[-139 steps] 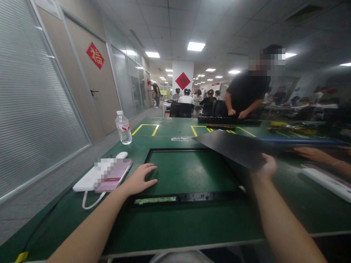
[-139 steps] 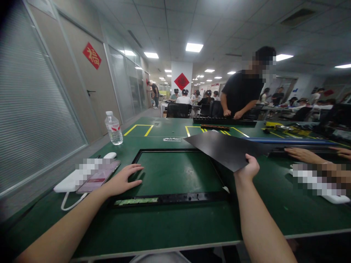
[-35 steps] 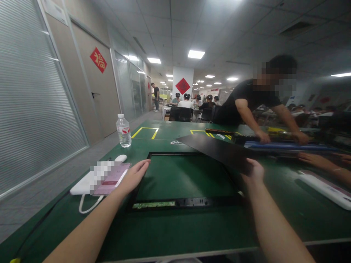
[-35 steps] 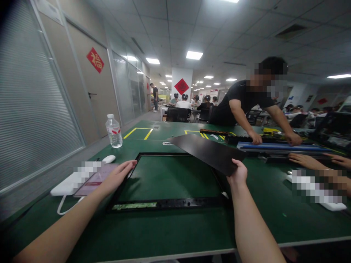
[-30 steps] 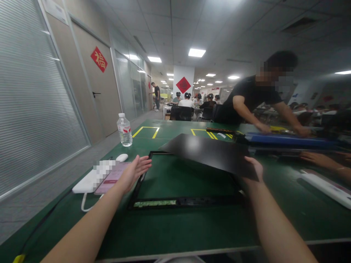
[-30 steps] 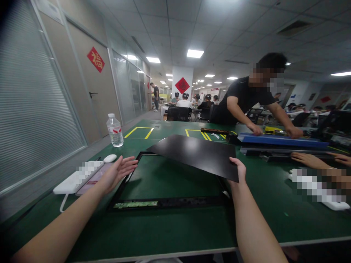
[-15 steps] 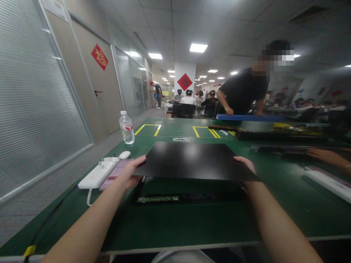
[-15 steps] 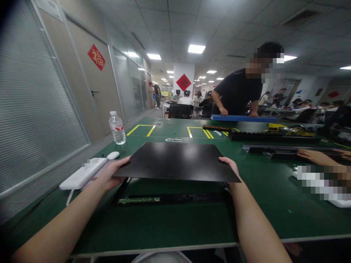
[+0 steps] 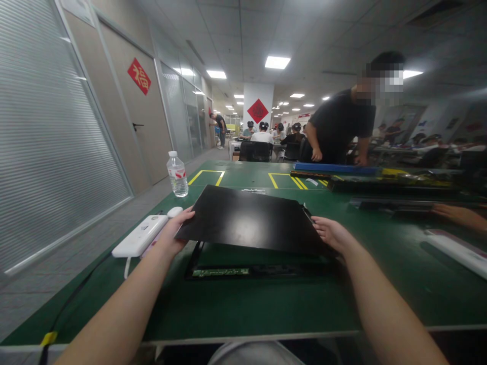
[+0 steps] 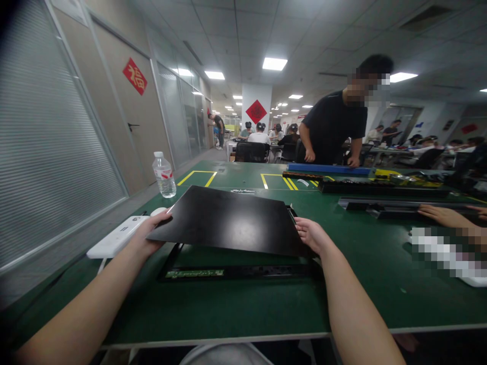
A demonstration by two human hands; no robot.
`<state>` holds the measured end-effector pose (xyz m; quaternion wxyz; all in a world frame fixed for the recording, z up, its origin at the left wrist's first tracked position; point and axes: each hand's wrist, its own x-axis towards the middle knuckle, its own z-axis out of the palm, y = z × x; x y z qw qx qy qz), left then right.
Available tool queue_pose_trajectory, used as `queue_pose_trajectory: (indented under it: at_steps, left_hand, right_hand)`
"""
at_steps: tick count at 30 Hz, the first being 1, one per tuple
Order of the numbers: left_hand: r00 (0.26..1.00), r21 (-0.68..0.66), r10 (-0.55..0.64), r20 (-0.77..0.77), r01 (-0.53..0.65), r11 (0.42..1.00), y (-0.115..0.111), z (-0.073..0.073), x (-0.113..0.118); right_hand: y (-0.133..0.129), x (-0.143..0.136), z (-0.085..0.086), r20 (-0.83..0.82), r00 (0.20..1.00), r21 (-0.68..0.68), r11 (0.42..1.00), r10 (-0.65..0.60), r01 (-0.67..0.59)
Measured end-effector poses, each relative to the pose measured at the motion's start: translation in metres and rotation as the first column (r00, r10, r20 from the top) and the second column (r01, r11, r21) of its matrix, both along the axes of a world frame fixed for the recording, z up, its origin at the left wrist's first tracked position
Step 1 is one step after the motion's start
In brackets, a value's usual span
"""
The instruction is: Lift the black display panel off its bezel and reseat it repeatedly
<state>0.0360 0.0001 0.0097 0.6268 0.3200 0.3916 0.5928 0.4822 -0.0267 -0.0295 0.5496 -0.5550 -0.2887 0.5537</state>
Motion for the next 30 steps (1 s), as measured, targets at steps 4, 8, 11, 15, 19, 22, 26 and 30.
queue_pose_trajectory:
  at_steps: [4, 8, 11, 15, 19, 22, 26, 30]
  left_hand:
    - [0.997, 0.005, -0.017, -0.077, 0.017, 1.0, 0.005, -0.008, -0.003]
    - [0.987, -0.005, 0.054, -0.15, -0.056, 0.998, 0.008, -0.015, -0.003]
    - [0.985, 0.006, 0.049, -0.165, -0.048, 0.999, 0.009, -0.016, -0.004]
    - [0.983, 0.01, 0.029, -0.182, -0.028, 1.0, 0.007, -0.014, -0.005]
    - [0.976, 0.02, -0.006, -0.216, 0.01, 1.0, 0.004, -0.013, -0.003]
    - [0.972, 0.021, -0.008, -0.233, 0.013, 1.0, 0.002, -0.015, 0.003]
    - [0.964, 0.011, -0.018, -0.266, 0.021, 1.0, 0.0, -0.019, 0.01]
    - [0.946, -0.009, -0.041, -0.322, 0.041, 0.999, -0.001, -0.024, 0.013]
  right_hand:
    - [0.0, 0.005, 0.003, 0.11, 0.985, 0.004, 0.991, -0.13, 0.13]
    - [-0.001, 0.006, 0.004, 0.236, 0.96, -0.002, 0.988, -0.147, 0.152]
    - [-0.001, 0.004, 0.004, 0.303, 0.944, -0.01, 0.99, -0.13, 0.139]
    - [-0.001, 0.003, 0.004, 0.372, 0.914, 0.01, 0.985, -0.163, 0.172]
    - [0.004, 0.009, -0.001, 0.431, 0.876, 0.05, 0.975, -0.217, 0.217]
    - [0.006, 0.014, -0.005, 0.443, 0.862, 0.087, 0.969, -0.246, 0.232]
    - [0.005, 0.015, -0.005, 0.497, 0.821, 0.102, 0.958, -0.283, 0.268]
    - [0.002, 0.016, -0.004, 0.569, 0.767, 0.097, 0.951, -0.295, 0.294]
